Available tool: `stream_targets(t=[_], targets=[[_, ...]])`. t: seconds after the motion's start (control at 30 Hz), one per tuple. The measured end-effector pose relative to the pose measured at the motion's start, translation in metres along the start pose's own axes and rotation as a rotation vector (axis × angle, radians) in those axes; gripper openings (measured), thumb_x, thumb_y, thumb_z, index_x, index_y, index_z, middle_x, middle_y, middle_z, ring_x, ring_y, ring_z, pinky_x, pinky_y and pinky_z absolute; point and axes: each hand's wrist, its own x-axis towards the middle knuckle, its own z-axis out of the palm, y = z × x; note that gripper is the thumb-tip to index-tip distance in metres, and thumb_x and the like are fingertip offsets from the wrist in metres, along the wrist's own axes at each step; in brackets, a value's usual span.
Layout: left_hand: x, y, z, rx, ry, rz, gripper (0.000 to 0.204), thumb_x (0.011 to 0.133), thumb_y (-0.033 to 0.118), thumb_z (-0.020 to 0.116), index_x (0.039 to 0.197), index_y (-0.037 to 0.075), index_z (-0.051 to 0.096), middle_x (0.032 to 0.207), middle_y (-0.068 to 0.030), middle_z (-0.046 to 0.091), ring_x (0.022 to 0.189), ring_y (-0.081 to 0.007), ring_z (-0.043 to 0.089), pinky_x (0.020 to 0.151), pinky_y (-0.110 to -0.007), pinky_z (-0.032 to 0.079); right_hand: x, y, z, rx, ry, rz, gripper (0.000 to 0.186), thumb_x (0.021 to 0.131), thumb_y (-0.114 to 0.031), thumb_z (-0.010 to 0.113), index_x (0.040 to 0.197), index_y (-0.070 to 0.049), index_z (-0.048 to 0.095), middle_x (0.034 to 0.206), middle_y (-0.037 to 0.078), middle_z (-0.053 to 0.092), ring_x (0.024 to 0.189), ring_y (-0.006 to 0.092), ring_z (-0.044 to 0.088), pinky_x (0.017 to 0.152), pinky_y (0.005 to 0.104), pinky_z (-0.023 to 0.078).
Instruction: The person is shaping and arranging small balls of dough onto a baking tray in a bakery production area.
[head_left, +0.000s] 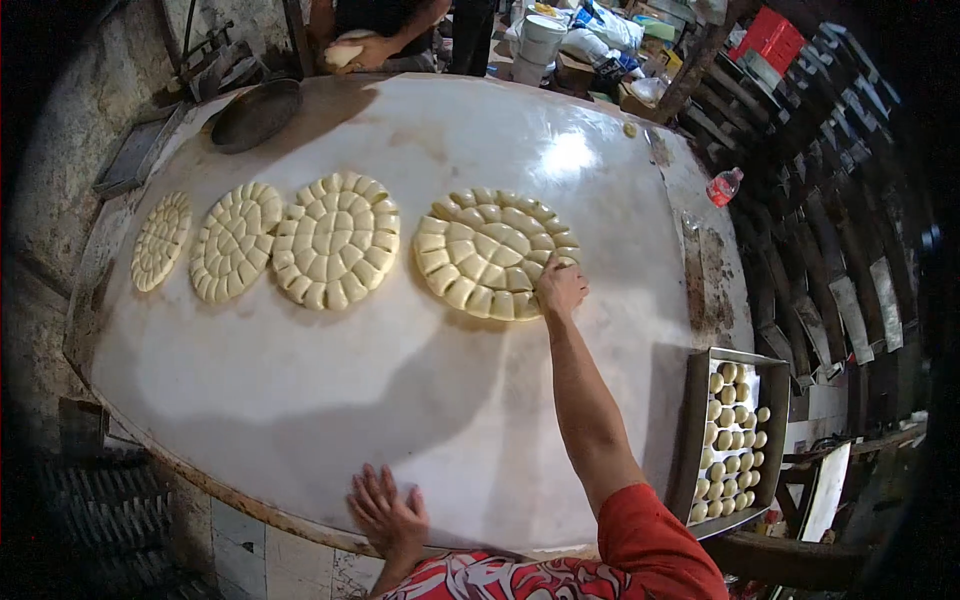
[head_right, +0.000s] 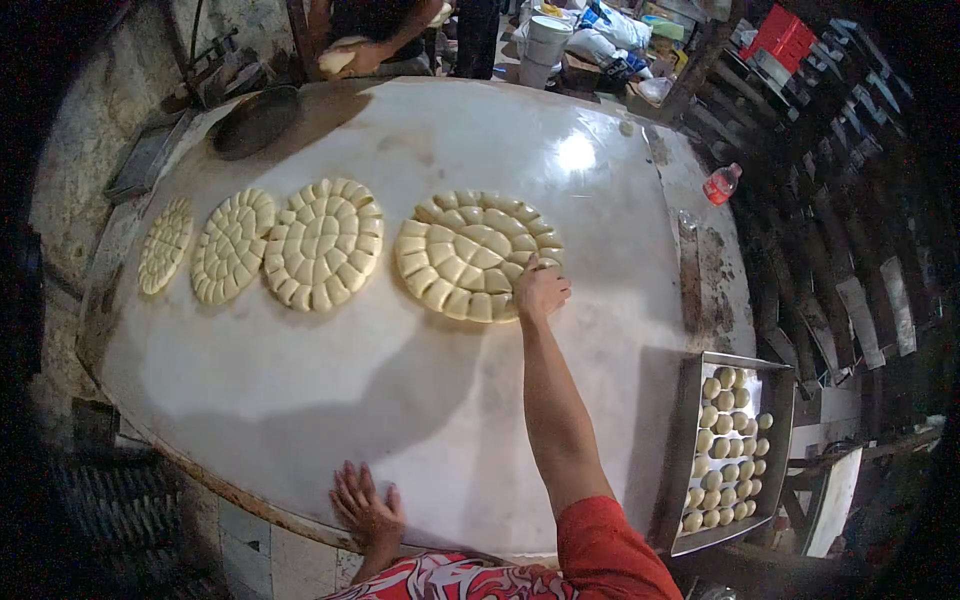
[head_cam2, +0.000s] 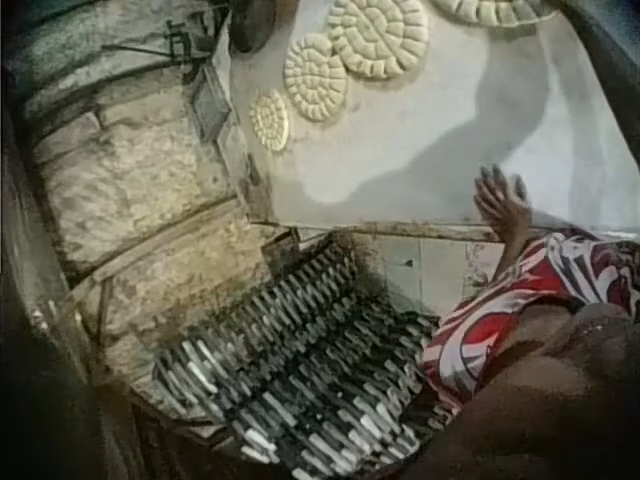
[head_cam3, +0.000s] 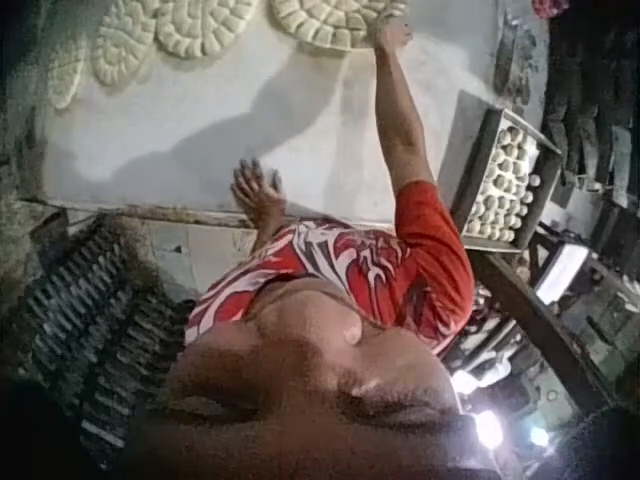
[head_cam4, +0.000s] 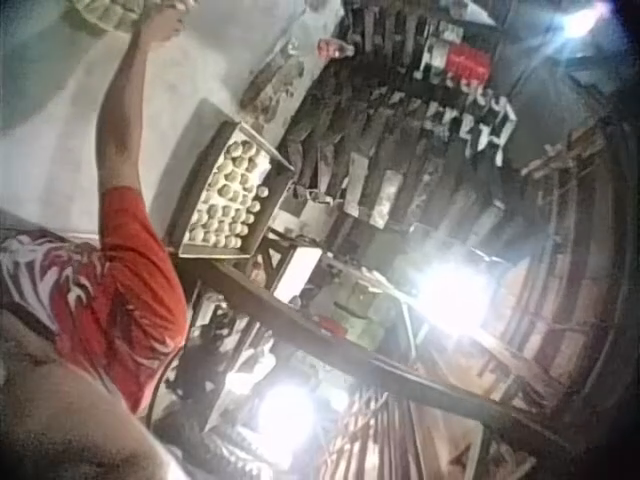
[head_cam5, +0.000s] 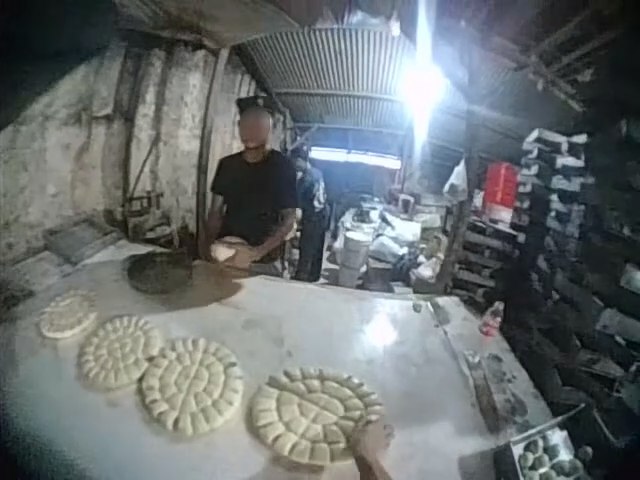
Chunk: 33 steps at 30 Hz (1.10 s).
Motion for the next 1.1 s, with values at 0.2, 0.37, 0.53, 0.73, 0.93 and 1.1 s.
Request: stream_targets(t=[0.2, 0.37, 0.53, 0.73, 0.93, 1.1], targets=[[-0.004, -0.005, 0.002, -0.023, 0.069, 0.063, 0.068, 0.08, 0.036, 0.059, 0.134, 0.002, 0.035, 0.144, -0.0201, 0.024, 0.133, -0.0408, 0.02, 0.106, -0.057, 0.013, -0.042, 0.049, -0.026, 0.456, -0.161, -0.327, 0.043, 0.084, -0.033, 0.06, 0.107, 0.0, 0.046, 0.091, 0.015, 0.059, 0.083, 0.0299, 0.059, 0.071, 0.04, 0.047], [-0.006, -0.019, 0.0, -0.057, 0.05, 0.059, 0.067, 0.08, 0.042, 0.057, 0.133, 0.006, 0.037, 0.143, -0.0208, 0.026, 0.133, -0.0422, 0.018, 0.106, -0.061, 0.01, -0.114, 0.17, -0.068, 0.917, -0.408, -0.076, 0.024, 0.087, -0.023, 0.058, 0.1, -0.007, 0.046, 0.076, 0.002, 0.048, 0.065, 0.0107, 0.047, 0.055, 0.0245, 0.042], [-0.032, 0.018, 0.017, -0.573, 0.066, 0.399, 0.057, 0.081, 0.043, 0.058, 0.12, 0.002, 0.048, 0.122, -0.0225, 0.046, 0.116, -0.0391, 0.041, 0.096, -0.056, 0.029, -0.25, 0.239, -0.182, 1.482, -0.791, 0.393, 0.03, 0.094, -0.021, 0.046, 0.12, -0.007, 0.04, 0.096, 0.011, 0.055, 0.085, 0.0246, 0.056, 0.07, 0.0378, 0.051], [-0.122, 0.092, 0.045, -0.749, -0.27, 0.501, 0.044, 0.088, 0.042, 0.053, 0.109, 0.003, 0.05, 0.085, -0.0185, 0.059, 0.067, -0.0352, 0.059, 0.057, -0.043, 0.048, -0.3, 0.309, -0.216, 0.981, -0.477, -0.031, 0.022, 0.093, -0.022, 0.052, 0.087, 0.0, 0.05, 0.079, 0.005, 0.054, 0.071, 0.0093, 0.046, 0.06, 0.0253, 0.041], [-0.185, 0.076, 0.041, -0.969, 0.065, 0.702, 0.032, 0.084, 0.027, 0.063, 0.105, 0.003, 0.061, 0.09, -0.0184, 0.063, 0.08, -0.0311, 0.061, 0.067, -0.04, 0.048, -0.186, 0.325, -0.242, 1.339, -0.129, 0.55, 0.043, 0.091, -0.04, 0.05, 0.096, 0.003, 0.049, 0.076, 0.009, 0.053, 0.059, 0.0132, 0.053, 0.044, 0.0255, 0.045], [-0.067, -0.031, -0.011, -0.65, -0.111, 0.592, 0.031, 0.08, 0.039, 0.063, 0.075, 0.008, 0.062, 0.076, -0.0111, 0.059, 0.068, -0.0248, 0.058, 0.057, -0.04, 0.048, -0.167, 0.302, -0.251, 1.208, -0.576, -0.245, 0.039, 0.087, -0.042, 0.056, 0.09, -0.002, 0.054, 0.084, 0.011, 0.057, 0.075, 0.0189, 0.056, 0.059, 0.0353, 0.046]])
